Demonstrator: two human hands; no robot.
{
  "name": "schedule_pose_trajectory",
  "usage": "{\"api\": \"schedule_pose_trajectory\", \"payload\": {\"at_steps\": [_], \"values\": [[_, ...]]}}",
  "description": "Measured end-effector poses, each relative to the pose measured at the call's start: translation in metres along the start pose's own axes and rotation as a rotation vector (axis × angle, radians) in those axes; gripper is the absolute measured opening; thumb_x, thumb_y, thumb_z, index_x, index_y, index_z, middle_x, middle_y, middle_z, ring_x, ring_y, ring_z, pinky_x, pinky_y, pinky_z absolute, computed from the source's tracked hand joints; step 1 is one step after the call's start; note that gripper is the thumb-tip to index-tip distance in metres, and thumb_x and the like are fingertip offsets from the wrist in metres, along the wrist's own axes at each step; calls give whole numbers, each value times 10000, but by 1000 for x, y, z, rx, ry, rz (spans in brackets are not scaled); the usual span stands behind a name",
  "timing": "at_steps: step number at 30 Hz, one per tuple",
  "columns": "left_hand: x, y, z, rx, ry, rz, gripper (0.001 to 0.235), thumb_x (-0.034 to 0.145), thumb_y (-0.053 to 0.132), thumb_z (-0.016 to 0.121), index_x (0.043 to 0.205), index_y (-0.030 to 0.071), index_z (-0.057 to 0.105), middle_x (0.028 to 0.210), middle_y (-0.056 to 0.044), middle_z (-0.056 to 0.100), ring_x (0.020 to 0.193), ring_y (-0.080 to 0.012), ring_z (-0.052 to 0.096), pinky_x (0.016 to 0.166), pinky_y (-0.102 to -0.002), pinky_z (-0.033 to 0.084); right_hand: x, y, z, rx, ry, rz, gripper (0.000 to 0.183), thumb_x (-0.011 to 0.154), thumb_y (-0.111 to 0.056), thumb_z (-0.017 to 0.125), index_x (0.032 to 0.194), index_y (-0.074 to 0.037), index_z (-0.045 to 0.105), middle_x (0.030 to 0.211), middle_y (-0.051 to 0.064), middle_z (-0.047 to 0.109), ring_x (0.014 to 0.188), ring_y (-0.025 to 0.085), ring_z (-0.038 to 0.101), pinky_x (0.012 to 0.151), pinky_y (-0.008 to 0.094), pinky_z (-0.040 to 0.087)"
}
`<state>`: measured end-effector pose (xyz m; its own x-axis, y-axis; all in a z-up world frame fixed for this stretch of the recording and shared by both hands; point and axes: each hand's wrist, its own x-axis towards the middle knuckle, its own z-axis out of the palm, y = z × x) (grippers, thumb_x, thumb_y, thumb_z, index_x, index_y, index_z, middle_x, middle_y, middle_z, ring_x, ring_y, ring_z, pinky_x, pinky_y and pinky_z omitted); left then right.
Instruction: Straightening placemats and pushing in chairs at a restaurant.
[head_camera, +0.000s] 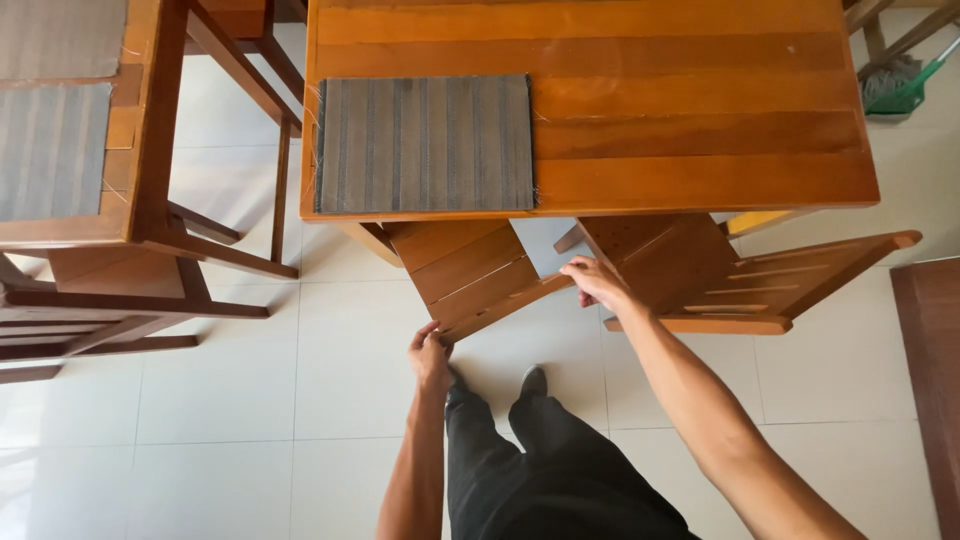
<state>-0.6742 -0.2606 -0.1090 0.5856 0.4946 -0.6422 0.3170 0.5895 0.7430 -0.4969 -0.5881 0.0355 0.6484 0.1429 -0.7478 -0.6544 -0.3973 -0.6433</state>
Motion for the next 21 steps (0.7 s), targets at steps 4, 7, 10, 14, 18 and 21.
{"api": "schedule_pose_trajectory", "payload": {"at_steps": [4,7,10,14,18,21], "values": [[-6,42,3,27,-9,-9,224,928,-20,524,1070,39,686,772,-62,609,674,-134,566,660,-299,548,4,13,17,29,37,-31,219,969,-316,626,1014,-102,643,597,-6,398,474,136,489,446,319,482],[16,64,0,97,-48,19,180,951,-6,539,1045,30,689,777,-34,606,658,-108,554,640,-268,551,4,16,34,114,60,-38,202,969,-306,629,965,-105,648,608,-7,397,476,118,452,427,314,433],[52,94,3,211,-121,78,120,987,31,570,1008,36,688,733,-41,552,573,-114,474,505,-264,400,9,11,54,233,115,-58,165,952,-247,633,933,-83,626,607,9,416,471,132,450,413,328,419],[87,143,8,291,-192,110,92,1005,75,569,980,30,645,741,-58,626,564,-120,530,485,-256,453,7,-9,91,357,177,-37,151,950,-248,625,947,-98,612,631,3,425,482,122,443,428,318,417],[139,173,5,296,-275,111,114,1021,97,558,1019,30,650,747,-48,618,583,-117,563,492,-248,465,29,-36,122,414,256,-10,156,939,-244,631,954,-92,598,653,13,432,488,129,446,441,325,442],[159,182,6,326,-270,94,88,1011,81,555,1024,31,627,735,-49,617,584,-116,561,484,-257,450,36,-53,133,378,317,12,159,935,-266,629,946,-110,600,662,5,459,492,127,459,449,320,465]]}}
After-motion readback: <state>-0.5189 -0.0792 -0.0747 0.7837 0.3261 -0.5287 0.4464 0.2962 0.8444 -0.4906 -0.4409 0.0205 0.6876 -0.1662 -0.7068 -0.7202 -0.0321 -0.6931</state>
